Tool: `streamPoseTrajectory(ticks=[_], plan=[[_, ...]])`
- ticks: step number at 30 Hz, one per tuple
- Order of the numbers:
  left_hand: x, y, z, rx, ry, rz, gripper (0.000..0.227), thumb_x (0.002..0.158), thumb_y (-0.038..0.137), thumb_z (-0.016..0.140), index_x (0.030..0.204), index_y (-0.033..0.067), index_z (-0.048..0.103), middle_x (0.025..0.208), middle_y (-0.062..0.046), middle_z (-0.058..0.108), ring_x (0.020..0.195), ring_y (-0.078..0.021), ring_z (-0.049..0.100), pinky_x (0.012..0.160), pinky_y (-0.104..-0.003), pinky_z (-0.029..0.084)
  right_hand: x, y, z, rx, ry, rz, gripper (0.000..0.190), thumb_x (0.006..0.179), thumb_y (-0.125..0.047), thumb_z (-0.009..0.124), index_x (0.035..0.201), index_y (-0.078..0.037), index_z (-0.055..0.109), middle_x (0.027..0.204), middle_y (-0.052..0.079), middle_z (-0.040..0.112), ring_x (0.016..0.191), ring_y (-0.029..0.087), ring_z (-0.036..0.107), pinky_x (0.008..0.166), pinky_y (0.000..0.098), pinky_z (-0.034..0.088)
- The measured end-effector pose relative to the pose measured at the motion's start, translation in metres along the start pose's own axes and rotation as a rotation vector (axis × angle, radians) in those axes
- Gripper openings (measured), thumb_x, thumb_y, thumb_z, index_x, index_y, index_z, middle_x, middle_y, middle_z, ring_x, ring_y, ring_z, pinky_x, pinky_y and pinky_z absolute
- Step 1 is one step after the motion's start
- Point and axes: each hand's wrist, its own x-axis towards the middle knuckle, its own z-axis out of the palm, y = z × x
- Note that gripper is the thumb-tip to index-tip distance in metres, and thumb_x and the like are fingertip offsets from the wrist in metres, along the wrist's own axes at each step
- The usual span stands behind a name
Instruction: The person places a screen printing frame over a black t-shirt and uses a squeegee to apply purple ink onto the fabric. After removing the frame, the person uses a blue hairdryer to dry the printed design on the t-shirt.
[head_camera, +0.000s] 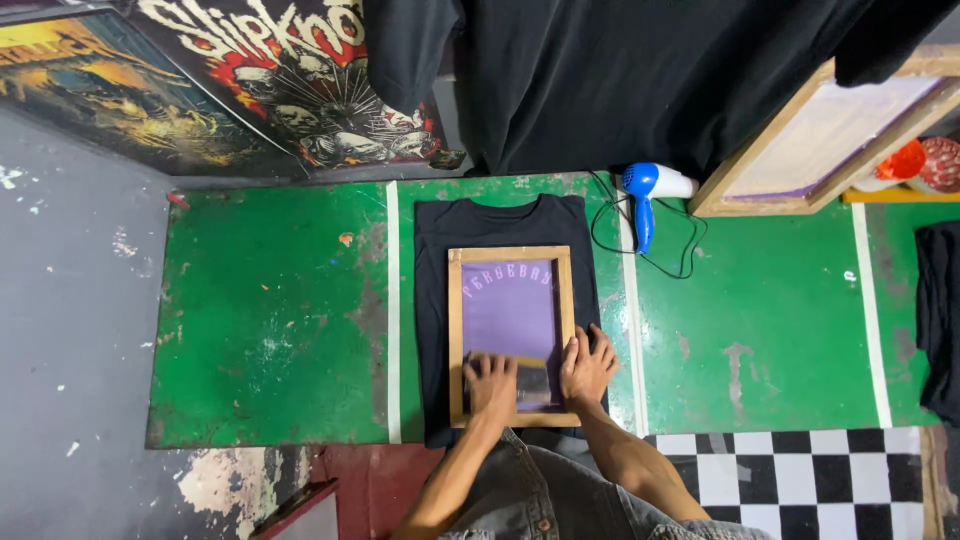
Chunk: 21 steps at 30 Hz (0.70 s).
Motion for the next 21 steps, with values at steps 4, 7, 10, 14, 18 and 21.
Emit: streamPoseTrajectory(ticks=[4, 7, 10, 14, 18, 21], plan=[[-0.028, 0.009, 0.023, 0.047, -0.023, -0.055, 0.05, 0.091, 0.017, 0.055, 0.141, 0.0203, 0.05, 0.143, -0.009, 0.05, 0.135, -0.0401, 0.039, 0.102, -0.075, 0.029, 0.004, -0.019, -0.031, 0.141, 0.046, -0.043, 0.043, 0.108, -0.039, 0.032, 0.133, -0.026, 0.064, 0.148, 0.007, 0.05, 0.137, 0.032, 0.042, 0.109, 0.0518, 0.027], [-0.036, 0.014, -0.008, 0.027, -0.243, -0.08, 0.064, 0.086, 0.021, 0.067, 0.146, 0.0189, 0.045, 0.145, -0.008, 0.046, 0.139, -0.0403, 0.034, 0.104, -0.074, 0.029, -0.002, -0.012, -0.021, 0.159, 0.009, -0.016, 0.044, 0.108, -0.04, 0.031, 0.132, -0.024, 0.064, 0.148, 0.008, 0.049, 0.138, 0.031, 0.04, 0.109, 0.053, 0.025], [-0.005, 0.009, -0.029, -0.047, -0.125, 0.014, 0.068, 0.077, 0.066, 0.066, 0.121, 0.0143, 0.069, 0.118, -0.016, 0.068, 0.114, -0.0412, 0.06, 0.083, -0.066, 0.041, -0.001, 0.001, -0.002, 0.062, 0.044, -0.032, 0.033, 0.113, -0.042, 0.032, 0.138, -0.034, 0.053, 0.15, -0.001, 0.04, 0.146, 0.026, 0.031, 0.113, 0.0492, 0.023], [0.066, 0.002, -0.075, -0.101, -0.302, -0.086, 0.033, 0.075, 0.023, 0.075, 0.105, 0.0084, 0.078, 0.108, -0.016, 0.076, 0.112, -0.0381, 0.07, 0.085, -0.061, 0.053, 0.001, 0.002, 0.001, 0.082, 0.038, -0.02, 0.033, 0.112, -0.042, 0.031, 0.136, -0.034, 0.053, 0.15, -0.002, 0.04, 0.146, 0.024, 0.032, 0.114, 0.0488, 0.022], [0.119, 0.016, -0.152, -0.023, -0.225, -0.247, 0.043, 0.085, 0.032, 0.068, 0.12, 0.0082, 0.073, 0.124, -0.013, 0.073, 0.125, -0.0333, 0.065, 0.106, -0.057, 0.039, 0.002, 0.001, 0.0, 0.106, 0.017, -0.004, 0.033, 0.112, -0.041, 0.031, 0.135, -0.033, 0.053, 0.151, -0.002, 0.039, 0.146, 0.026, 0.031, 0.115, 0.0506, 0.021], [0.192, 0.0, -0.131, -0.061, -0.114, -0.253, 0.036, 0.086, 0.022, 0.066, 0.12, 0.013, 0.073, 0.125, -0.009, 0.074, 0.123, -0.0309, 0.066, 0.105, -0.061, 0.031, 0.001, -0.001, -0.007, 0.092, 0.031, -0.027, 0.033, 0.111, -0.04, 0.033, 0.135, -0.033, 0.054, 0.151, 0.0, 0.04, 0.146, 0.027, 0.032, 0.114, 0.0496, 0.022]])
